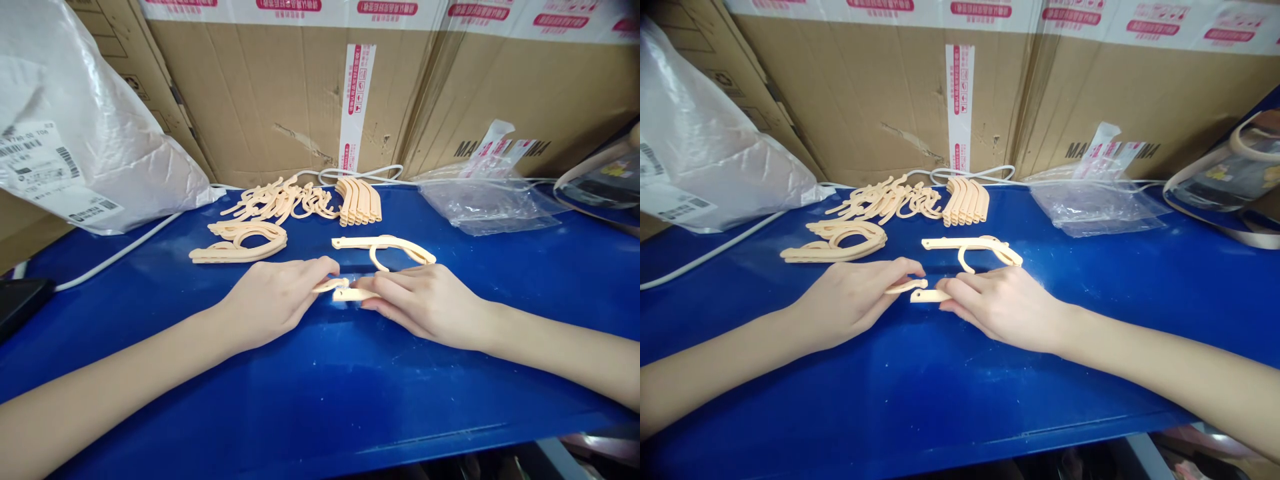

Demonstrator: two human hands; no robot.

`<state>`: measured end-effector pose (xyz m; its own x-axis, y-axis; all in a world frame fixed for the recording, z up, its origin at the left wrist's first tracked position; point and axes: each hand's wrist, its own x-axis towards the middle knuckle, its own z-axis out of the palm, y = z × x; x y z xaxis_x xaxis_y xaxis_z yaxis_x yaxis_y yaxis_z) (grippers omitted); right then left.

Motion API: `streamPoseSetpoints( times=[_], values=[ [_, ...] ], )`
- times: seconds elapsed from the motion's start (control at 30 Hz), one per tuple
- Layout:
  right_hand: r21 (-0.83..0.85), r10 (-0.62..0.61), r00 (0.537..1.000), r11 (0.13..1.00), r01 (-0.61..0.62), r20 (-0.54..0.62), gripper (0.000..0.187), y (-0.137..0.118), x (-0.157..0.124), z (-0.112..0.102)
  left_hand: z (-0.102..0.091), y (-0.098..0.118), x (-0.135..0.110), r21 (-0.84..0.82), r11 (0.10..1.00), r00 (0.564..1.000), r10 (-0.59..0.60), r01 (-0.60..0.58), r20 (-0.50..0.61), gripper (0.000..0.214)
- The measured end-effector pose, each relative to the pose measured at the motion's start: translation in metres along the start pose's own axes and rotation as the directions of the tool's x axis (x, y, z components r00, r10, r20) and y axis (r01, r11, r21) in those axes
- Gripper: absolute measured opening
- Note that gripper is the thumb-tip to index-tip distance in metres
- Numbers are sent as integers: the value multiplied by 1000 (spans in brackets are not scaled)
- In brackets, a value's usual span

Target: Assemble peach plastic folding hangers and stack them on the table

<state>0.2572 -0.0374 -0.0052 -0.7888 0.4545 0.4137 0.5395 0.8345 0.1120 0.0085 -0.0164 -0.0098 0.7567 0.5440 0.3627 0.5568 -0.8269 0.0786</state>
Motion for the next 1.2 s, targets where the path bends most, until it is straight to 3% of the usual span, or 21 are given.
streamPoseSetpoints(
  times=[0.23,0.5,0.87,1.2],
  values=[
    [-2,-13,998,1000,13,58,29,1,0,-1,-5,12,1,-19,999,993,32,-30,111,30],
    [49,10,990,999,-17,140,32,2,0,-1,-5,12,1,-18,999,993,37,-35,114,35],
    [-21,42,998,999,-41,48,35,-2,2,0,-12,17,4,-187,980,985,-31,62,168,26],
    [-77,51,999,996,-50,6,30,-3,0,-1,-14,18,6,-233,961,970,-97,150,224,25]
  ],
)
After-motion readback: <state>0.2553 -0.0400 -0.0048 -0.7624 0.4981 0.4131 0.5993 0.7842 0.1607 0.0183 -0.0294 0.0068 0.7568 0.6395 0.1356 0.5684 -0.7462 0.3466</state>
